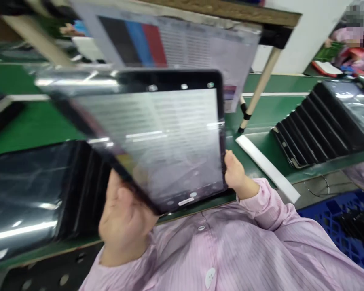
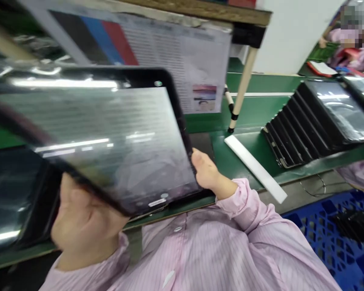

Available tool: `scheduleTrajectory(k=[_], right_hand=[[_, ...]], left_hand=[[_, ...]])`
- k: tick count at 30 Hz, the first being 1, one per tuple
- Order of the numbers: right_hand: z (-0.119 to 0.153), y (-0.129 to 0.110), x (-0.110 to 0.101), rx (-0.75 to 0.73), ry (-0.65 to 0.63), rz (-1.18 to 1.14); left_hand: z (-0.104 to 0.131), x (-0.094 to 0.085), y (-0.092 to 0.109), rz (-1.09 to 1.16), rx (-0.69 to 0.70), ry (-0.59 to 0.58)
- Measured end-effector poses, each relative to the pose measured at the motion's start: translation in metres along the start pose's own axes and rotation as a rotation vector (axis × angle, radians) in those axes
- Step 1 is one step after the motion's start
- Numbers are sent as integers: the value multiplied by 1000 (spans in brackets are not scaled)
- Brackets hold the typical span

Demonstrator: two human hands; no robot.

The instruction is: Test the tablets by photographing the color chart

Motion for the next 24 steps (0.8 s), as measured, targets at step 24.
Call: scheduleTrajectory(k=[24], right_hand=[[-13, -60, -54, -199, -104, 386]], left_hand=[[15, 26, -100, 233, -562, -61]])
Point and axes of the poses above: each hand's wrist, its own z-axis away from the middle knuckle, its own x-axis out of the palm, y = z × x, the point moved 10 cm from there along -z, towards the middle knuckle, and after that the axes turned 8 degrees about -x, right-handed, at the moved point
